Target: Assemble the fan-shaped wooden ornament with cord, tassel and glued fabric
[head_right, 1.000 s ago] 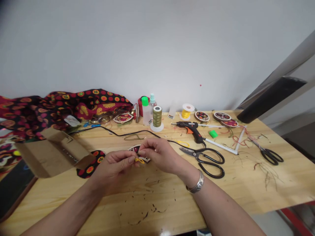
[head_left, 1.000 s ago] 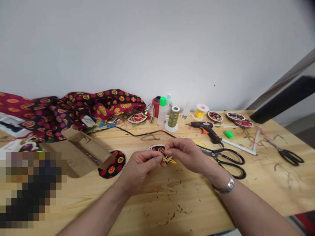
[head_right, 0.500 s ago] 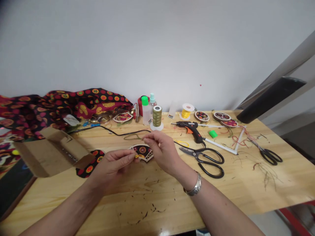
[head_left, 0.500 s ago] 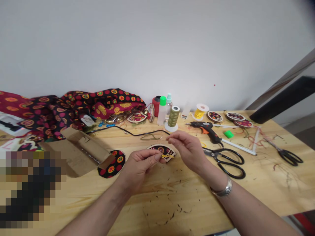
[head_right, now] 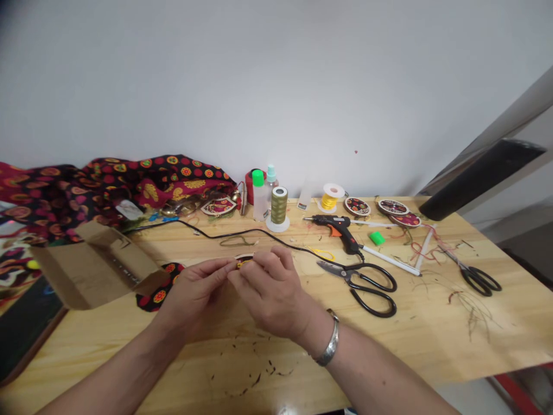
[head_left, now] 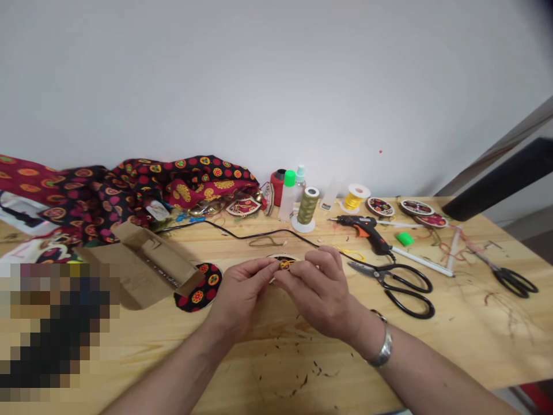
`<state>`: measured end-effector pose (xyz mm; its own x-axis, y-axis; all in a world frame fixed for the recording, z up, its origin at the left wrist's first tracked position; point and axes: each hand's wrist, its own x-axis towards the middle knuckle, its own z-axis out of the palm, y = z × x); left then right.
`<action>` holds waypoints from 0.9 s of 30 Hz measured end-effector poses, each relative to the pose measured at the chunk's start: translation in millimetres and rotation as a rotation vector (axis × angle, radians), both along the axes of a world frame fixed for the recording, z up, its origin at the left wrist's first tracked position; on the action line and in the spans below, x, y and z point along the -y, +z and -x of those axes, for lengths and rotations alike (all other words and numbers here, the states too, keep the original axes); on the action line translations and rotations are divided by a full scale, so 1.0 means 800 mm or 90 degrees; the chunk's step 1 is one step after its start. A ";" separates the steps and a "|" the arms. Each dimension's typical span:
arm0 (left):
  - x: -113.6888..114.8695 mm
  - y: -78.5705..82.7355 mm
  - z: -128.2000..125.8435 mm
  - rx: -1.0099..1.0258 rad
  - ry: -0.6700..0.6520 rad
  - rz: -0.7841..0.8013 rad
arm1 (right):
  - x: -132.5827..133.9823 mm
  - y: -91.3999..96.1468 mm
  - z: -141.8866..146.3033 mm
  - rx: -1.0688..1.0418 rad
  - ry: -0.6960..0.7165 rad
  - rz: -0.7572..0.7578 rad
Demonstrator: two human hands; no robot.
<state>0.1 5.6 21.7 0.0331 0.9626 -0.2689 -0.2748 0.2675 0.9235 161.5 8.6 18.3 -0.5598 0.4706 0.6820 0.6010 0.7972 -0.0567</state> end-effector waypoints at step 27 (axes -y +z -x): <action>0.009 -0.015 0.002 -0.405 0.060 -0.374 | 0.004 0.021 0.022 -0.318 -0.086 0.531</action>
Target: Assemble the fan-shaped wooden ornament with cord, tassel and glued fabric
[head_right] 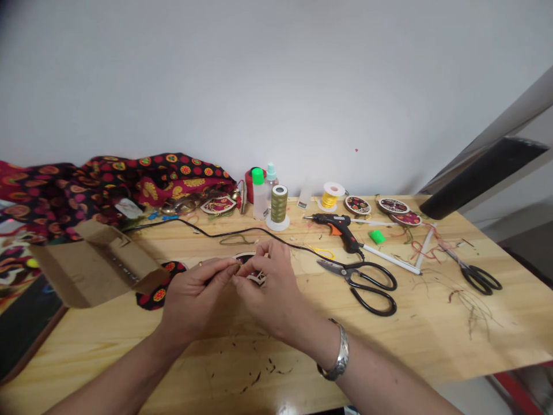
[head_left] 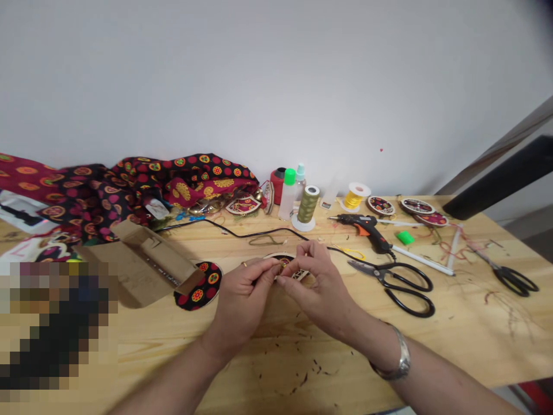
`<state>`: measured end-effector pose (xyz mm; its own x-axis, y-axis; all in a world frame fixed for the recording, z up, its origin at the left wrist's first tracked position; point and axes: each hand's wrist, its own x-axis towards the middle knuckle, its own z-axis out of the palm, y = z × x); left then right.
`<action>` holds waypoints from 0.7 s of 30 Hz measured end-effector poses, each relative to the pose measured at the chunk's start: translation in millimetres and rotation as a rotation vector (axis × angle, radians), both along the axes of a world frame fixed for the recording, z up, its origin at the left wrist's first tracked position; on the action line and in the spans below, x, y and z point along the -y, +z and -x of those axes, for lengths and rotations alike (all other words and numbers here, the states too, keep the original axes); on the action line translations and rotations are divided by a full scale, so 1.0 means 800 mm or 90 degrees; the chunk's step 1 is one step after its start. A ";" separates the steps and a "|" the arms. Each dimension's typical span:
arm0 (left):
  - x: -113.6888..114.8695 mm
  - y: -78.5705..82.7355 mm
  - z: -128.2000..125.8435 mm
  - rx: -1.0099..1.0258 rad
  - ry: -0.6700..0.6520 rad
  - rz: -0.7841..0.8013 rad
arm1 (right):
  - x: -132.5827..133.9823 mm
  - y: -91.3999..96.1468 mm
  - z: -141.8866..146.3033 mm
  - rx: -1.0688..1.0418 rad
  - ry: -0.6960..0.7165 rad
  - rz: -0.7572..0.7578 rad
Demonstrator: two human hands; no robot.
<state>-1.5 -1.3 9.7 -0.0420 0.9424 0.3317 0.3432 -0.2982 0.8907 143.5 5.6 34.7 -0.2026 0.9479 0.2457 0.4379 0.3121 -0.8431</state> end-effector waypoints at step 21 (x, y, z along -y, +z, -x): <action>0.000 -0.002 0.004 -0.082 -0.036 -0.007 | -0.006 0.007 -0.006 -0.059 -0.006 0.069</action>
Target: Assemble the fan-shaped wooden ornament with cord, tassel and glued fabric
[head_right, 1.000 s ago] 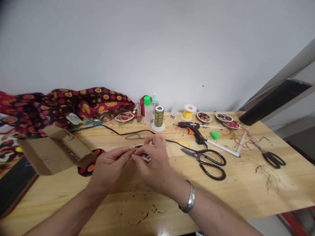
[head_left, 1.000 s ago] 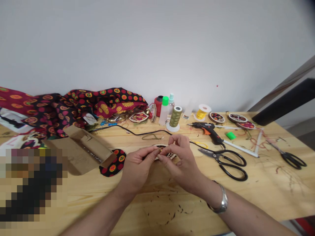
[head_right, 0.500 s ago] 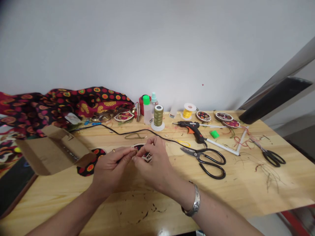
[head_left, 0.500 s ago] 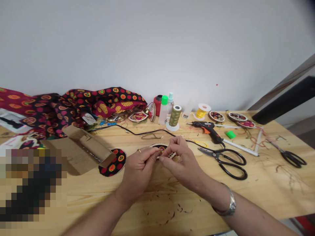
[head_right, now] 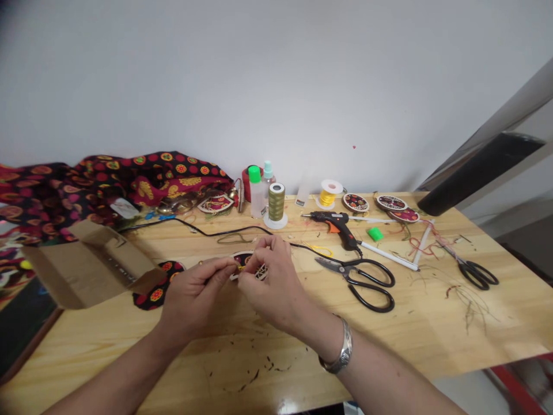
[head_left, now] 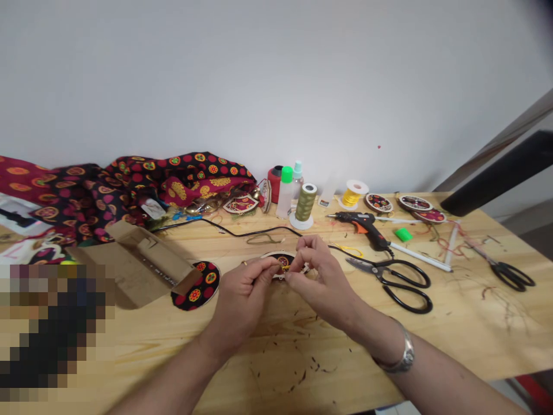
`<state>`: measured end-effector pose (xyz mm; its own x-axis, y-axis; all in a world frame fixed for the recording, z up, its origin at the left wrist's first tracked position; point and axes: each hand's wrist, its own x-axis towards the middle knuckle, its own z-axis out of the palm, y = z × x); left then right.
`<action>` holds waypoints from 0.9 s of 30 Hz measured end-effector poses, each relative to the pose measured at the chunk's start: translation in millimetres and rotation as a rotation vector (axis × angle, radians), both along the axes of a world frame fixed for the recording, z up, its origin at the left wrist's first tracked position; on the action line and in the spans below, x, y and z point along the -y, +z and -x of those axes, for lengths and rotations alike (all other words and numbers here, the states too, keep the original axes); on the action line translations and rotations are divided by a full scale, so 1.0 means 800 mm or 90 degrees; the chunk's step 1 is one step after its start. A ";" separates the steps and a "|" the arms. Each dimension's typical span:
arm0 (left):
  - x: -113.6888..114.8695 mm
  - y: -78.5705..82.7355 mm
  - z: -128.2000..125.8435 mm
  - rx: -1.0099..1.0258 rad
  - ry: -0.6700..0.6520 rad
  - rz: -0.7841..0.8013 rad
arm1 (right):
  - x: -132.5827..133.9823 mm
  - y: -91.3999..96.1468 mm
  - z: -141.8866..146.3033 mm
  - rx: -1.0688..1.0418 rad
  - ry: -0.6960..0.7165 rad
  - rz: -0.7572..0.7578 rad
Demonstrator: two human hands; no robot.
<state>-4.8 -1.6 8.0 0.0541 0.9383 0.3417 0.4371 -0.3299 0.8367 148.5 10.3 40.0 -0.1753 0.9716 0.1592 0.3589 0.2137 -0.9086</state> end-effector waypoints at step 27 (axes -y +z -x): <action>-0.003 0.009 -0.005 0.103 0.055 0.136 | 0.004 -0.002 0.004 0.049 -0.021 0.005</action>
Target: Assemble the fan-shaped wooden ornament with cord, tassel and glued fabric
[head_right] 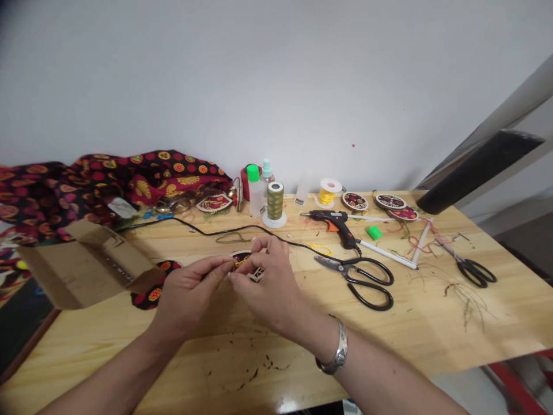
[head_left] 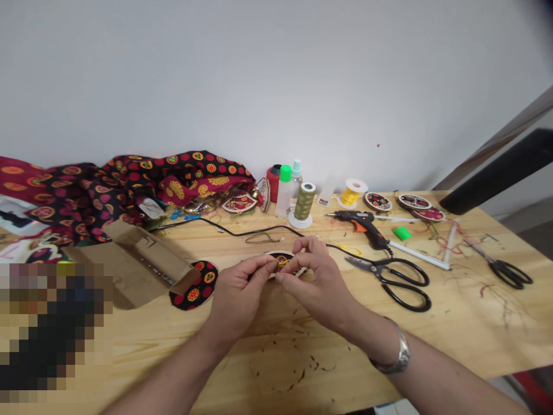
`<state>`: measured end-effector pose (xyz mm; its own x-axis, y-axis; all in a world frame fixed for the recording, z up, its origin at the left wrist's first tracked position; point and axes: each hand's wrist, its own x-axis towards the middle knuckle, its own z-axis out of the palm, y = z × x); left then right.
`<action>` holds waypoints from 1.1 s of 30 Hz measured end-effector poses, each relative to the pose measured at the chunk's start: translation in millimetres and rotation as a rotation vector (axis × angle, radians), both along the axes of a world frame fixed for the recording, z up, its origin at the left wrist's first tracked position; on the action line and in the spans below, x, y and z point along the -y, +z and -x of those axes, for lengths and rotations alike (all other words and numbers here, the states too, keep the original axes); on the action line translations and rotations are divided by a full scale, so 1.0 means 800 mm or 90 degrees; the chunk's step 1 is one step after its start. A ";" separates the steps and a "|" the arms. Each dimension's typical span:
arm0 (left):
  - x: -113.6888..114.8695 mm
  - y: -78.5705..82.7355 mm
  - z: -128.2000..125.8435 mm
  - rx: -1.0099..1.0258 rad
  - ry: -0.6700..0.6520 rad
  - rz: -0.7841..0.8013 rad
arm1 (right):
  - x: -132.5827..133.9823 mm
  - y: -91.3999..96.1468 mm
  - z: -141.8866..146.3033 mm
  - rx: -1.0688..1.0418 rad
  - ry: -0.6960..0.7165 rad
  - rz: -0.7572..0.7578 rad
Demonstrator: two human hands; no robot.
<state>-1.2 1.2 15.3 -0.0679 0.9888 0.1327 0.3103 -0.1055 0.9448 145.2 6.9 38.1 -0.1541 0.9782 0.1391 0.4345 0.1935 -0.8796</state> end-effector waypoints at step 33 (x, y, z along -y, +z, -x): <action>0.005 -0.007 0.002 -0.157 -0.002 -0.169 | -0.004 0.003 -0.001 -0.225 0.039 0.256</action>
<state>-2.8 -2.7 9.5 0.0013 0.9177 0.3972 0.5251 -0.3386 0.7808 145.8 10.2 40.2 -0.2249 0.9554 -0.1912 0.0970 -0.1733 -0.9801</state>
